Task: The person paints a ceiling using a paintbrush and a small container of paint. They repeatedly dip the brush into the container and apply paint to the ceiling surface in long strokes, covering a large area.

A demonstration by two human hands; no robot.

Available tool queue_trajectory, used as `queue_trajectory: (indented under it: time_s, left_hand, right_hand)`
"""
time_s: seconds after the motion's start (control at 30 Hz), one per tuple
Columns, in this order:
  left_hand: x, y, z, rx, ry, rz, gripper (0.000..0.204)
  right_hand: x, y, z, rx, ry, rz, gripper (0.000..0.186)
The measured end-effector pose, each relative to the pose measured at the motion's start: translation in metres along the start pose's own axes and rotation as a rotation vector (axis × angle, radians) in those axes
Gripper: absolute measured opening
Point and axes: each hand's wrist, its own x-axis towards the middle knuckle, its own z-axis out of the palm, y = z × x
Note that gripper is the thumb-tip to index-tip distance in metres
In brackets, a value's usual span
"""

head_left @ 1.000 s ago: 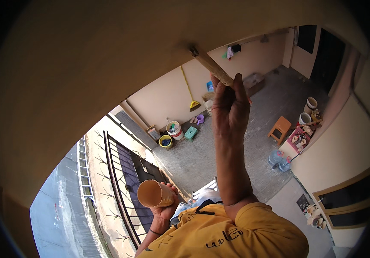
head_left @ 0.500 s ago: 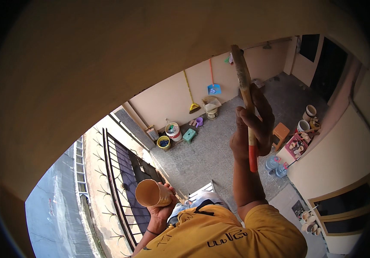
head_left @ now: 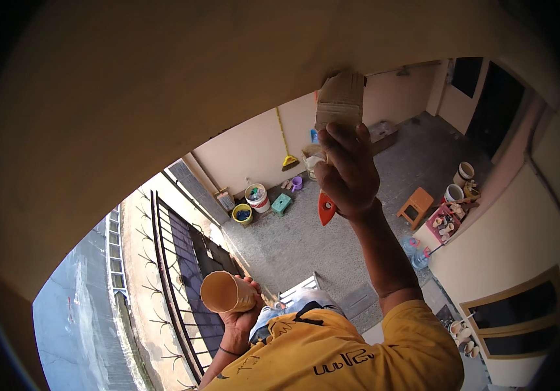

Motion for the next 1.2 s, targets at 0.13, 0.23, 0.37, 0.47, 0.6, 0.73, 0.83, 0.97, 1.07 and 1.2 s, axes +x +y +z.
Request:
queue_trajectory:
  time_s: [0.13, 0.23, 0.37, 0.47, 0.6, 0.73, 0.83, 0.97, 1.07, 1.2]
  left_hand:
    - [0.003, 0.004, -0.001, -0.005, -0.028, -0.018, 0.048]
    - [0.002, 0.005, -0.002, -0.007, -0.042, -0.002, 0.048]
    - [-0.001, 0.008, -0.004, -0.022, -0.039, 0.016, 0.048]
    - [-0.005, 0.010, -0.006, -0.025, -0.032, 0.026, 0.048]
    - [-0.007, 0.011, -0.008, -0.034, -0.038, 0.038, 0.049]
    - [-0.004, 0.016, -0.012, -0.082, -0.009, 0.044, 0.051]
    - [-0.004, 0.015, -0.012, -0.094, -0.003, 0.050, 0.051]
    - [-0.003, 0.015, -0.013, -0.100, -0.012, 0.041, 0.050]
    - [-0.001, 0.015, -0.012, -0.065, -0.027, 0.016, 0.050]
    - [0.002, 0.013, -0.010, -0.062, -0.004, 0.006, 0.049]
  right_hand:
    - [-0.015, 0.001, 0.003, 0.015, -0.028, -0.022, 0.020]
    - [-0.031, -0.007, -0.004, 0.024, -0.023, 0.012, 0.016]
    - [-0.040, -0.024, -0.006, 0.167, 0.241, 0.233, 0.014]
    - [-0.026, -0.023, -0.011, 0.589, 0.658, 0.622, 0.019]
    - [0.000, -0.005, -0.025, 1.192, 0.967, 0.946, 0.024]
    - [0.020, 0.016, -0.011, 1.019, 0.878, 0.946, 0.023]
    - [0.036, 0.020, -0.016, 0.791, 0.829, 0.962, 0.022]
    - [0.038, 0.017, -0.036, 0.524, 0.724, 0.935, 0.029]
    - [0.044, 0.008, -0.034, 0.377, 0.705, 0.851, 0.031]
    - [0.053, -0.014, -0.038, 0.357, 0.585, 0.772, 0.026]
